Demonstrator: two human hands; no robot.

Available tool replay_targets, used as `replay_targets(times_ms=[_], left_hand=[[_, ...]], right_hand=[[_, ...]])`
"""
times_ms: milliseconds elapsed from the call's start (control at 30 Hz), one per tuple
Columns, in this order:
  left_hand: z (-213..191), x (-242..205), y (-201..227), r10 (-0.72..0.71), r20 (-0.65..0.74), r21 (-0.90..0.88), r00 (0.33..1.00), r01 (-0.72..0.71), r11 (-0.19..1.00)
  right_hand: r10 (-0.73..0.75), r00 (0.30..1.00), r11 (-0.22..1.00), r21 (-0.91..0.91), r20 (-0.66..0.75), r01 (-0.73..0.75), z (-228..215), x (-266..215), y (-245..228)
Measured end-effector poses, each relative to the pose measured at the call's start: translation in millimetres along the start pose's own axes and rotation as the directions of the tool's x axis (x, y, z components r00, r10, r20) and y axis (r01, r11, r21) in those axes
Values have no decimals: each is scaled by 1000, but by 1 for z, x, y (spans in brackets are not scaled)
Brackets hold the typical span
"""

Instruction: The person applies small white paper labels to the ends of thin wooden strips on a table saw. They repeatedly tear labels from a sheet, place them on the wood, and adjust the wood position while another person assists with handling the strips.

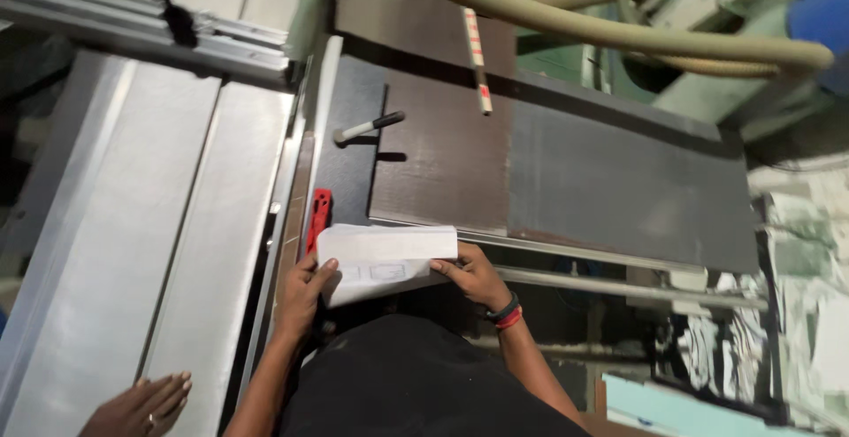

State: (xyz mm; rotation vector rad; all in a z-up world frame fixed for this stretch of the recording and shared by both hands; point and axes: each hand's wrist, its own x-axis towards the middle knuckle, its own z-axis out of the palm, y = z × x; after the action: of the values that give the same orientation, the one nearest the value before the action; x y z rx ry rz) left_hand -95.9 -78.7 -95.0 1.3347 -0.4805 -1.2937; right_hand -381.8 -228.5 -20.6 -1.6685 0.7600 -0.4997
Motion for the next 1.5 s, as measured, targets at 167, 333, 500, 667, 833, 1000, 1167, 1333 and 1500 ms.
replay_targets(times_ms=[167,333,500,667,833,1000,1167,1333,1500], left_hand=[[0,-19,25,151,10,154,988,-151,976],[18,-52,57,199,83,288,976,-215,933],[31,-74,94,704,455,557,545,-791,252],[37,-67,88,531,194,683,825,-502,531],[21,-37,49,247,-118,531,962,-149,834],[1,-13,14,224,-237,457,945,-94,884],[-29,5,-11,620,-172,882,765,-161,443],[-58,21,-29,607,-131,966,784,-36,255],[-55,27,-28,534,-141,958,833,-22,287]], right_hand=[[68,986,997,-58,151,-60,4,11,15],[140,981,985,82,135,-152,1,26,39],[114,975,986,100,190,-135,-4,45,64],[171,980,978,107,100,-181,-10,53,73],[163,984,986,11,78,-164,-7,61,61],[197,972,980,-66,126,-190,4,61,44],[194,981,973,-124,-24,-195,-13,59,45],[171,961,971,-128,-216,-202,-56,62,53],[155,938,984,-30,-310,-173,-76,60,48]])
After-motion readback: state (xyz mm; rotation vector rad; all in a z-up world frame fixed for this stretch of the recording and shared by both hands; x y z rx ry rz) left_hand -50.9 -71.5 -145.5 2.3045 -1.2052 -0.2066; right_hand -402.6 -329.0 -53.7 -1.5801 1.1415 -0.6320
